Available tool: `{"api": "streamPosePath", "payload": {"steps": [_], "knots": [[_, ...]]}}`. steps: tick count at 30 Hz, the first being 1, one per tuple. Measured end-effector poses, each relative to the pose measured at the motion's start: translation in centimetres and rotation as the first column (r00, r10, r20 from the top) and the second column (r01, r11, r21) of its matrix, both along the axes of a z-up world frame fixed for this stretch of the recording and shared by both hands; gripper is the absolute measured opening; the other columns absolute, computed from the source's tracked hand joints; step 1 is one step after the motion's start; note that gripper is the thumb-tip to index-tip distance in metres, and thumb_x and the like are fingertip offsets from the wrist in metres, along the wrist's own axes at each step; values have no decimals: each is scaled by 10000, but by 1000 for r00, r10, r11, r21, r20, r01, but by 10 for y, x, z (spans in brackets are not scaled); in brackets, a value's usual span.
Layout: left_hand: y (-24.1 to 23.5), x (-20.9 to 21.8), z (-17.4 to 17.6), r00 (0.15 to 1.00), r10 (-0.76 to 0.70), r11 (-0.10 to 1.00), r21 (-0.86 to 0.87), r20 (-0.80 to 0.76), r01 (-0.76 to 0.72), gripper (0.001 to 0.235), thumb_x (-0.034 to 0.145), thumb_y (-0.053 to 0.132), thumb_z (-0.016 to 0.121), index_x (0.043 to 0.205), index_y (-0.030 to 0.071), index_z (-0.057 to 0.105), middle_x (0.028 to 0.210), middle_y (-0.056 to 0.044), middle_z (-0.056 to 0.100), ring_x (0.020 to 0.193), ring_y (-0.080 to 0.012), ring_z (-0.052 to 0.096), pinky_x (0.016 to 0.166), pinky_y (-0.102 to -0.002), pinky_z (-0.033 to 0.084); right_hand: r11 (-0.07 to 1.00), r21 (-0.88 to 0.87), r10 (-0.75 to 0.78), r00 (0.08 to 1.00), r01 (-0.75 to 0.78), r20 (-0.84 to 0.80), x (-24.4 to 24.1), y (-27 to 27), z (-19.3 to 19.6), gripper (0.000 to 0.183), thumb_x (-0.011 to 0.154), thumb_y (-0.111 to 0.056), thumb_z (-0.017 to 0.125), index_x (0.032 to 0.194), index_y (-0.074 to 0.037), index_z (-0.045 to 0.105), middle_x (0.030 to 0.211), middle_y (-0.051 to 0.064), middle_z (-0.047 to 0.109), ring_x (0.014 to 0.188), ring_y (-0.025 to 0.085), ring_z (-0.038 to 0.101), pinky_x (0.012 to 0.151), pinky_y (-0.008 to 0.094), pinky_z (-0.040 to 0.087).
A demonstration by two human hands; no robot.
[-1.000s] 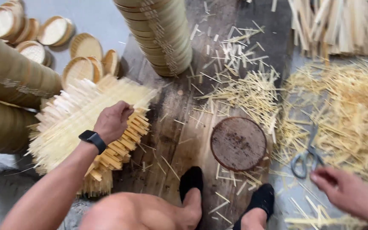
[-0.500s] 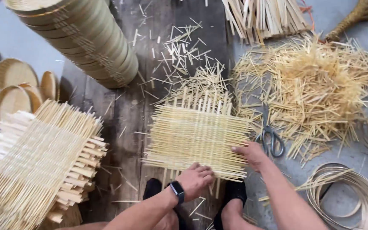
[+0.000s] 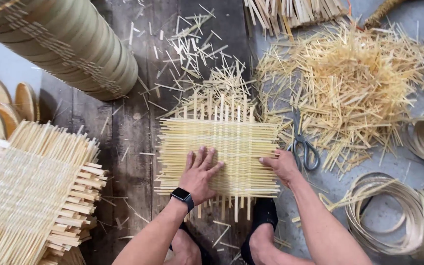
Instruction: The person sits on the floor and repeatedly trims the protruding bamboo strips from the edge of a round woven basket using scissors. They hold the basket against a wooden block, cut the excess strips, and then stack the finished basket with others.
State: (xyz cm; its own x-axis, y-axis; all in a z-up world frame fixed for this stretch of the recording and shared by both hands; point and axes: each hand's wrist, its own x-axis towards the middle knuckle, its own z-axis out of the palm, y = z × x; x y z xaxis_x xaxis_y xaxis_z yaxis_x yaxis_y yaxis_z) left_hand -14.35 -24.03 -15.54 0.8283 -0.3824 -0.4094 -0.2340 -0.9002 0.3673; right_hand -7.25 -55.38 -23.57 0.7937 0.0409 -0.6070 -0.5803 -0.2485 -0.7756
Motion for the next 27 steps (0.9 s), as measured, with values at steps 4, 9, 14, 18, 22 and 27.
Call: {"api": "streamPosePath", "payload": {"steps": [4, 9, 14, 18, 22, 27], "knots": [[3, -8, -16, 992, 28, 996, -82, 122, -18, 924, 685, 390, 867, 1506, 317, 449, 1687, -97, 176, 1564, -363, 75, 1247, -566, 65, 999, 5, -45, 999, 45, 20, -3, -11, 23, 368, 781, -125, 801, 1123, -29, 706, 985, 76, 789, 879, 148, 734, 788, 286, 574], [2, -5, -5, 997, 60, 998, -10, 49, -60, 983, 656, 408, 880, 1536, 382, 444, 1725, -48, 169, 1552, -344, 81, 1249, -529, 92, 631, -621, -153, 860, 464, 487, -27, -141, -17, 185, 868, -183, 756, 1015, -71, 752, 896, 93, 761, 821, 192, 734, 775, 297, 564], [-2, -2, 3, 999, 38, 997, 70, 8, -38, 996, 660, 454, 883, 1540, 422, 417, 1726, -17, 157, 1562, -306, 74, 1265, -504, 101, -8, -843, -163, 831, 537, 531, -81, -284, 37, 514, 784, -265, 795, 1225, -81, 605, 1241, 214, 576, 1206, 392, 503, 1032, 513, 378], [-5, 2, 14, 999, 24, 984, 178, -49, -14, 1012, 678, 489, 873, 1557, 439, 374, 1691, 9, 127, 1578, -289, 49, 1275, -485, 103, -172, -934, -440, 824, 312, 357, -109, -346, 91, 982, 673, -432, 832, 1386, 99, 416, 1388, 301, 466, 1310, 446, 401, 1120, 501, 327], [-3, 4, 6, 998, 37, 989, 147, -47, -29, 1032, 657, 498, 881, 1549, 443, 366, 1731, 12, 114, 1571, -282, 30, 1273, -481, 92, -88, -950, -499, 812, 299, 302, -104, -390, 111, 988, 783, -541, 780, 1480, 34, 379, 1521, 262, 410, 1460, 410, 308, 1186, 602, 232], [-4, 4, 9, 994, 21, 973, 229, -109, 5, 1053, 680, 569, 856, 1568, 478, 300, 1746, 33, 65, 1584, -263, -21, 1287, -459, 70, 117, -963, -698, 710, 242, 93, -98, -401, 128, 1153, 782, -576, 747, 1615, -9, 187, 1623, 261, 309, 1479, 446, 304, 1191, 602, 274]]}}
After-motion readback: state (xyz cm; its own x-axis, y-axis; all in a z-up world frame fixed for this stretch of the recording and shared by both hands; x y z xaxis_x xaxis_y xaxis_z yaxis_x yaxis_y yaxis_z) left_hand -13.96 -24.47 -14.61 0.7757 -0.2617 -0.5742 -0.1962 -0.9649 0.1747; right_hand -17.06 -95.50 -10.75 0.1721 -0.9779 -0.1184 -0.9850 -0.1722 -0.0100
